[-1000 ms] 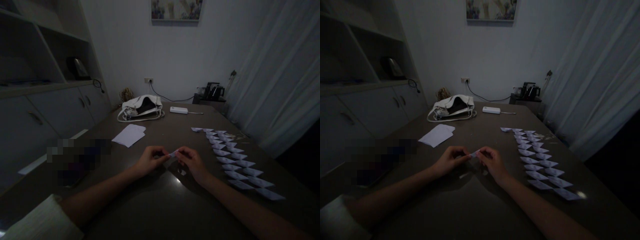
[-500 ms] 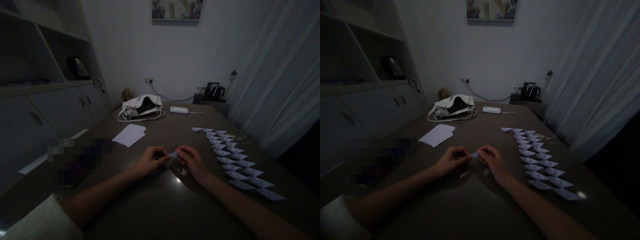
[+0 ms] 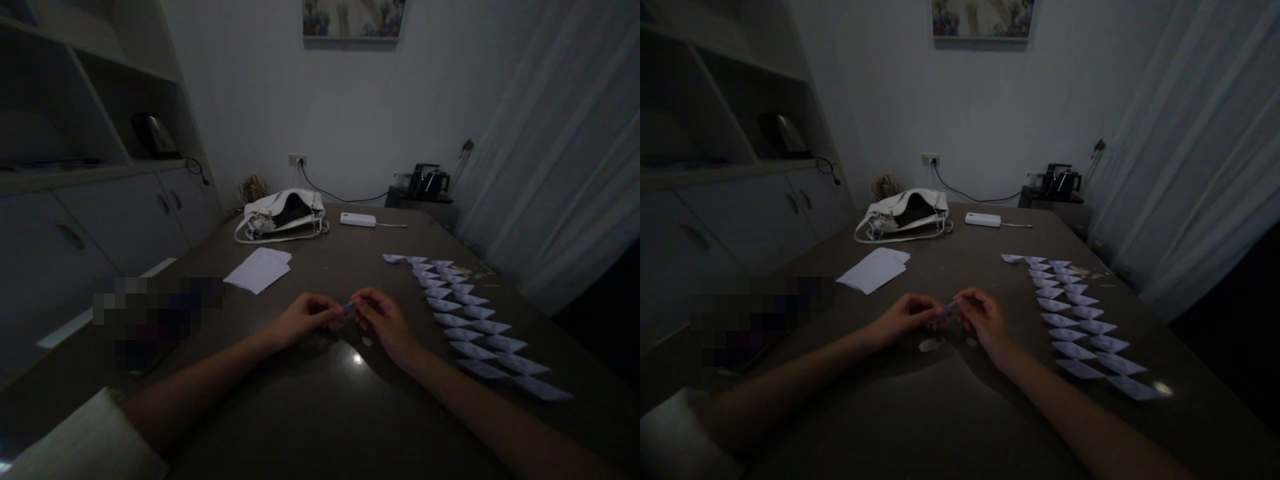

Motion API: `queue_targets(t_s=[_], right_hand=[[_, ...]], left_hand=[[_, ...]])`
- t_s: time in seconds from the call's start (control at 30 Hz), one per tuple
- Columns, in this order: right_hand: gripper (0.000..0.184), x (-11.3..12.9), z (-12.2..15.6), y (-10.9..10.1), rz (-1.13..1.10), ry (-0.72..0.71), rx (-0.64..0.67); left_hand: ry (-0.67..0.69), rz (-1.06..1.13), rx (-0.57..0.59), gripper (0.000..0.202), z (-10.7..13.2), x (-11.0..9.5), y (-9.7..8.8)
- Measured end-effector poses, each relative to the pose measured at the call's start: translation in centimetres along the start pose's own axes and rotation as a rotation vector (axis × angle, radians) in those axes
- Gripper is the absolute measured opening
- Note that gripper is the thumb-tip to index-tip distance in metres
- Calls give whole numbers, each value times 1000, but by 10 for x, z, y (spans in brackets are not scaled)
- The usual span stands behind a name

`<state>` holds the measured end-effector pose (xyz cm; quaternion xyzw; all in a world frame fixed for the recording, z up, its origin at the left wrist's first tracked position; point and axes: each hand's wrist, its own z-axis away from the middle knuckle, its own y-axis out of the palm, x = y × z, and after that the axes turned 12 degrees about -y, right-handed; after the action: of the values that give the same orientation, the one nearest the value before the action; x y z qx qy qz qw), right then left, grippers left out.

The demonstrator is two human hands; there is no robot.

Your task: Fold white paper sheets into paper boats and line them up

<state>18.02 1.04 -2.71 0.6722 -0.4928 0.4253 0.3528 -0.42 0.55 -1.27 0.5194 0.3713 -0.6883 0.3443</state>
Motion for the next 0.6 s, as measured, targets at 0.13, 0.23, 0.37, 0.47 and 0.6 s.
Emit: queue_targets(t_s=[0.13, 0.23, 0.37, 0.47, 0.6], right_hand=[[24, 0, 0, -1, 39, -18, 3], [27, -2, 1, -2, 55, -9, 45], [28, -6, 1, -3, 52, 13, 94], [29, -7, 1, -3, 69, 18, 94], [30, -4, 1, -2, 81, 25, 88]], left_hand=[[-20, 7, -9, 29, -2, 3, 0], [-31, 25, -45, 29, -3, 5, 2], [-9, 0, -87, 28, -3, 6, 3], [-7, -30, -108, 27, -4, 6, 3], [-8, -38, -137, 26, -4, 6, 3]])
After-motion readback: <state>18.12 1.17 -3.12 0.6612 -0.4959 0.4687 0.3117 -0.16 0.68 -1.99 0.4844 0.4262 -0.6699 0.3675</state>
